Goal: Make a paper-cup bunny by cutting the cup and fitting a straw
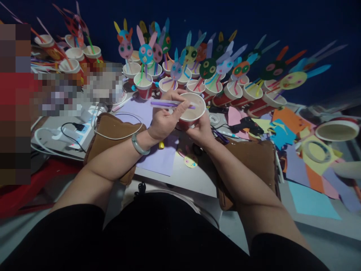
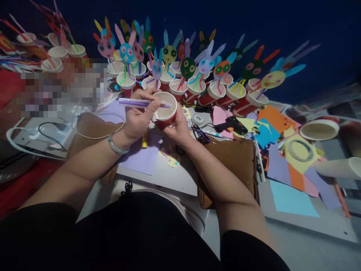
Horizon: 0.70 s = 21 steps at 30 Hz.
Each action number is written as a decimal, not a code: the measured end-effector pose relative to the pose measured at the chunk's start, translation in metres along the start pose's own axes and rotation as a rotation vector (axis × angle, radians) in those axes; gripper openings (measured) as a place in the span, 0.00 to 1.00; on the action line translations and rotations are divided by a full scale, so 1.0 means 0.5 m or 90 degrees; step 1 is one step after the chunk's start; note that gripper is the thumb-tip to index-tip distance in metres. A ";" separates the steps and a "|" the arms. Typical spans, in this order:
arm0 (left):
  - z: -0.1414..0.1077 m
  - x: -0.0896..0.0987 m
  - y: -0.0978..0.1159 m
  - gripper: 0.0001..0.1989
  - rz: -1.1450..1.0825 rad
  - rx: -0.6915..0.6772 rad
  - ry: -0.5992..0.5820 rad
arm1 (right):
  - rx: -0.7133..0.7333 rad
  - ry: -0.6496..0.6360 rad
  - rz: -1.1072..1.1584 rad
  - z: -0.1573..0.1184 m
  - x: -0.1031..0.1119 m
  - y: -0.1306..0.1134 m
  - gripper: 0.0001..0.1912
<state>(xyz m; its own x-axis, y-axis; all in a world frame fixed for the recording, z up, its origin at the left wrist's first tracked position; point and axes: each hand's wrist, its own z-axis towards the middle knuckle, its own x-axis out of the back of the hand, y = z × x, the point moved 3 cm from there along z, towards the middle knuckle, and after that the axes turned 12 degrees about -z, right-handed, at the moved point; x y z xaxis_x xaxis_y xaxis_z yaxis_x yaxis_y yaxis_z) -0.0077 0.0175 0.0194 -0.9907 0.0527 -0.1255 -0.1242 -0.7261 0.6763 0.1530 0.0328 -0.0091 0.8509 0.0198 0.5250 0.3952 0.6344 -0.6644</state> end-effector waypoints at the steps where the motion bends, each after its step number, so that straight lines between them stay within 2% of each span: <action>1: 0.001 0.000 0.002 0.12 -0.003 0.008 0.001 | -0.001 -0.002 0.003 0.000 0.000 -0.001 0.49; 4: 0.001 0.000 0.004 0.13 -0.008 0.026 0.001 | -0.006 -0.007 0.007 -0.002 0.000 -0.003 0.50; 10: -0.001 0.001 -0.002 0.13 -0.028 -0.029 0.000 | 0.008 -0.002 0.006 -0.004 0.000 0.002 0.46; 15: -0.002 0.000 -0.001 0.13 -0.029 -0.034 0.027 | 0.012 -0.002 0.006 -0.003 0.001 0.003 0.46; 21: -0.002 0.000 -0.003 0.14 -0.022 -0.039 0.004 | 0.019 0.002 0.012 -0.001 0.001 0.004 0.47</action>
<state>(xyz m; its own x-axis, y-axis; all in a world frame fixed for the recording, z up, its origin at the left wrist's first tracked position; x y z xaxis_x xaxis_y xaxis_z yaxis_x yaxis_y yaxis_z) -0.0076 0.0181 0.0178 -0.9855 0.0736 -0.1529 -0.1541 -0.7650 0.6253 0.1543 0.0339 -0.0105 0.8595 0.0296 0.5104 0.3684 0.6562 -0.6585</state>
